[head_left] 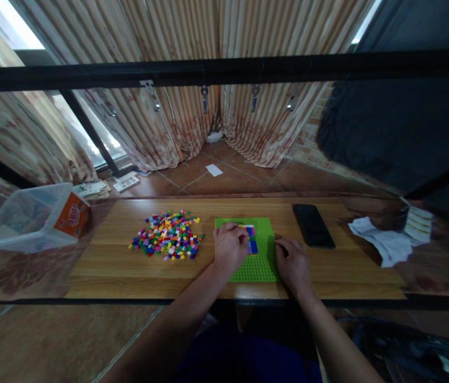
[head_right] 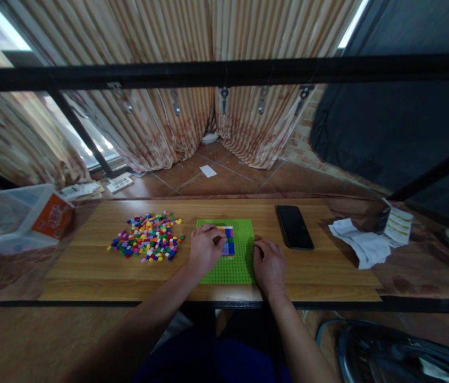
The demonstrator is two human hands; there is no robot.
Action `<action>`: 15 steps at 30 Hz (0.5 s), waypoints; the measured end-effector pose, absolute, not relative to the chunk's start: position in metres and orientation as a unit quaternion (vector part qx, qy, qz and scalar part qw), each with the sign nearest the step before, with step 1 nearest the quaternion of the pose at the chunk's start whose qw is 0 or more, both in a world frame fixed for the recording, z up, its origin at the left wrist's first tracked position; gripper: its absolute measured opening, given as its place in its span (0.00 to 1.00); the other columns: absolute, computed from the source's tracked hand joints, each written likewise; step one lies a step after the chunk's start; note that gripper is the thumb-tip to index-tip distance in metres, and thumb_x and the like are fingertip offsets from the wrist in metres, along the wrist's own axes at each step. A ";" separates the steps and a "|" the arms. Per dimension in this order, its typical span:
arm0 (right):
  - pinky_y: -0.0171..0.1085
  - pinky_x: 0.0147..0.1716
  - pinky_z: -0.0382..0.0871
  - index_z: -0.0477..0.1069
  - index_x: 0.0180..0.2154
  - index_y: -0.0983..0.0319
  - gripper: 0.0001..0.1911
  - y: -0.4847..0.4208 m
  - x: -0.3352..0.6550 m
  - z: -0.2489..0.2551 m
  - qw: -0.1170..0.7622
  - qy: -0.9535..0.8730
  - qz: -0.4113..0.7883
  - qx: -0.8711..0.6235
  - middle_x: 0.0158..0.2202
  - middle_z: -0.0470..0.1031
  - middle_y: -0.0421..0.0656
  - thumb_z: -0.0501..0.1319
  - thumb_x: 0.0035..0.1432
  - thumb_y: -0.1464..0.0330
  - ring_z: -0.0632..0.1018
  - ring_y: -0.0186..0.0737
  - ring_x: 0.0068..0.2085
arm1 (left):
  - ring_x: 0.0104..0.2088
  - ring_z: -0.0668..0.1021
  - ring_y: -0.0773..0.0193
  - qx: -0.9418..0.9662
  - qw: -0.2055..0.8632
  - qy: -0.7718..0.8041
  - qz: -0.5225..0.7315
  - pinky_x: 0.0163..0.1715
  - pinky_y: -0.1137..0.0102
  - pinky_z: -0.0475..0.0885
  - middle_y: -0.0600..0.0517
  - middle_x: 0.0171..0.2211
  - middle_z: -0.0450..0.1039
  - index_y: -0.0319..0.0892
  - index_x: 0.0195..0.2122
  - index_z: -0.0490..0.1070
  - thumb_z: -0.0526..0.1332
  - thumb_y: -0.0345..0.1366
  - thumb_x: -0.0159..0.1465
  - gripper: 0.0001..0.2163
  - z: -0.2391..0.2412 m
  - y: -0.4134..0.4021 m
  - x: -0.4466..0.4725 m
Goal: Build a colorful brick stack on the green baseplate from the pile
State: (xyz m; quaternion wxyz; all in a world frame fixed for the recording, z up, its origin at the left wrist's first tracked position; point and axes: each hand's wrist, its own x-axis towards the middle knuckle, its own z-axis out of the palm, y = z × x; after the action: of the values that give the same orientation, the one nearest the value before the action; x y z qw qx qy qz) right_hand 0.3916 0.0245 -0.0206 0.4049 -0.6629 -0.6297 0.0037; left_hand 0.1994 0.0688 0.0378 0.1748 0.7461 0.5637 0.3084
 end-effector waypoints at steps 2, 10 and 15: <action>0.45 0.44 0.68 0.76 0.36 0.61 0.13 0.024 0.392 -0.021 0.402 -0.632 0.006 -0.663 0.39 0.78 0.49 0.53 0.61 0.66 0.74 0.46 0.42 | 0.42 0.74 0.58 0.741 0.173 0.573 0.303 0.45 0.60 0.62 0.52 0.39 0.76 0.47 0.30 0.78 0.63 0.33 0.60 0.04 0.039 0.069 0.202; 0.46 0.44 0.68 0.76 0.36 0.61 0.14 0.025 0.393 -0.023 0.406 -0.640 -0.005 -0.652 0.38 0.77 0.50 0.53 0.62 0.64 0.74 0.46 0.41 | 0.42 0.73 0.57 0.766 0.154 0.560 0.275 0.45 0.58 0.62 0.51 0.39 0.75 0.46 0.29 0.76 0.58 0.35 0.64 0.08 0.041 0.064 0.200; 0.46 0.44 0.68 0.75 0.36 0.62 0.17 0.025 0.399 -0.028 0.387 -0.650 -0.011 -0.654 0.39 0.77 0.51 0.51 0.62 0.60 0.75 0.47 0.41 | 0.46 0.72 0.55 0.778 0.150 0.541 0.283 0.51 0.54 0.60 0.50 0.42 0.74 0.49 0.39 0.76 0.58 0.38 0.65 0.08 0.041 0.053 0.194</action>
State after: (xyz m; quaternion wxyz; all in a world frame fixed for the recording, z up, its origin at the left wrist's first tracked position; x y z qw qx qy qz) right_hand 0.3990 0.0251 -0.0282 0.3871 -0.6541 -0.6497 -0.0112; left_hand 0.1937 0.0529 0.0412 0.1499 0.7779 0.5407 0.2830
